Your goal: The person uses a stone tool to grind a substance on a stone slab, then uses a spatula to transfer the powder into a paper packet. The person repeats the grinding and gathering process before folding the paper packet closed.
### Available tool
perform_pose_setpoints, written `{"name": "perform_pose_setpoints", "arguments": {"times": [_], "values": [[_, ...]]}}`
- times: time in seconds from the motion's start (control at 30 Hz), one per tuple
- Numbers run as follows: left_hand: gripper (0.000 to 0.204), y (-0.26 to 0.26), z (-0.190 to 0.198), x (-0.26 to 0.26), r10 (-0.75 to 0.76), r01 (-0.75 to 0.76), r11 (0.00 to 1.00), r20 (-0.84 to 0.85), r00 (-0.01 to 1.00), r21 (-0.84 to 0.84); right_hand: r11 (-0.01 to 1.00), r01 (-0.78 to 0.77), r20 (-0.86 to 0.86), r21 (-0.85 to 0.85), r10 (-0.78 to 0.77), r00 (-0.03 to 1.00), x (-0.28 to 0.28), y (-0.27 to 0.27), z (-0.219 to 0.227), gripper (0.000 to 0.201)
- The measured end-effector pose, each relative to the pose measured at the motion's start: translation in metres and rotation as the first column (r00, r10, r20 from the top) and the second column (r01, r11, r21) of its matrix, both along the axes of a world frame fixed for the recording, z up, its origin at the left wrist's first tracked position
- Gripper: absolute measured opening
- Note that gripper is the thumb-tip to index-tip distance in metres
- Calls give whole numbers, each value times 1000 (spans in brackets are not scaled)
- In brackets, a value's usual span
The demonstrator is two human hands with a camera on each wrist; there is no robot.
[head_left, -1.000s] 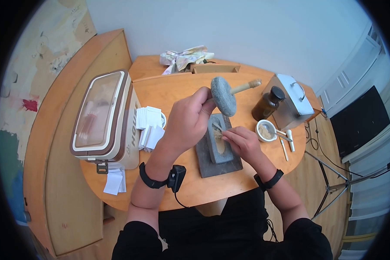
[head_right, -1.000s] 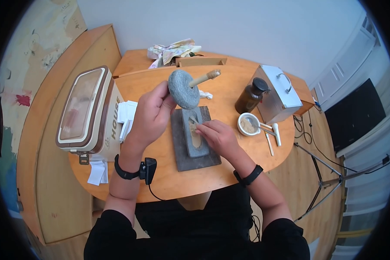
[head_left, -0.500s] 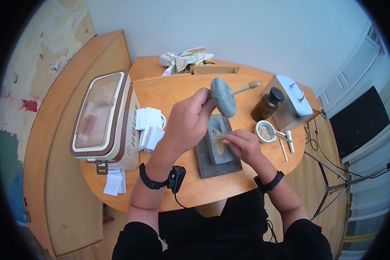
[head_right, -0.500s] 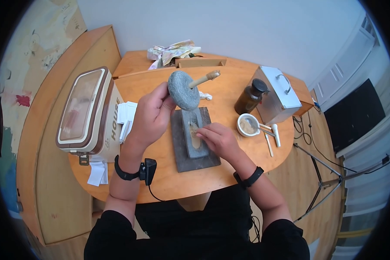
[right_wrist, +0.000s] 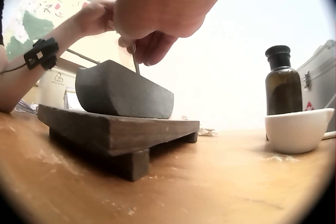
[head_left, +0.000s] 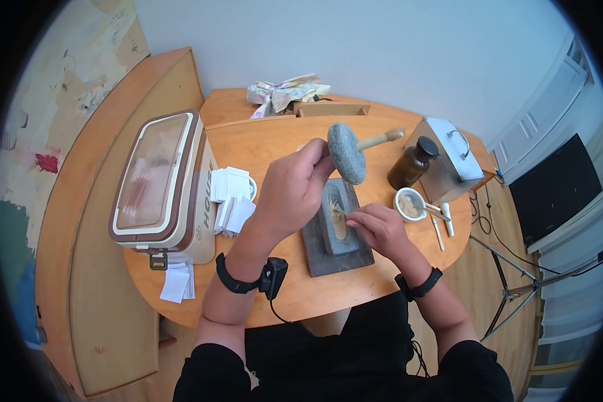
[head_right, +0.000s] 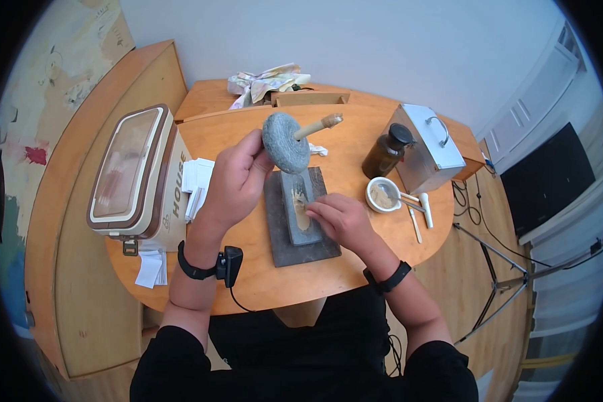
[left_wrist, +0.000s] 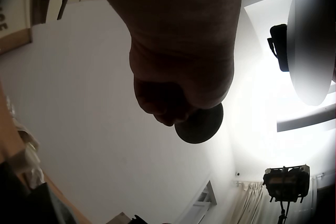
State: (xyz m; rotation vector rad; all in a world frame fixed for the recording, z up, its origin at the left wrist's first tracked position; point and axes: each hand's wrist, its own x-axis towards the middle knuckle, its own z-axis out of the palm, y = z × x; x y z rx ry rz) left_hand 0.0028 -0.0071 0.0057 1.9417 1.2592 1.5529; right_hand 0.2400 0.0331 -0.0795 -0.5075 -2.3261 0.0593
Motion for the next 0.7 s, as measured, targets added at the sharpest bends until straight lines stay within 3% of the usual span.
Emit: {"name": "perform_pose_setpoints", "arguments": {"times": [0.2, 0.37, 0.57, 0.7], "values": [[4, 1, -1, 0, -3, 3, 1000, 13, 1000, 22, 999, 7, -92, -43, -11, 996, 10, -20, 18, 13], [4, 2, -3, 1, -17, 17, 1000, 11, 1000, 14, 987, -57, 14, -152, 59, 998, 14, -31, 29, 13], [5, 2, -4, 3, -21, 20, 1000, 14, 1000, 24, 995, -28, 107, -95, 38, 994, 2, -13, 15, 13], [5, 3, -4, -1, -10, 10, 1000, 17, 1000, 24, 996, -51, 40, -69, 54, 998, -5, -10, 17, 13]]}}
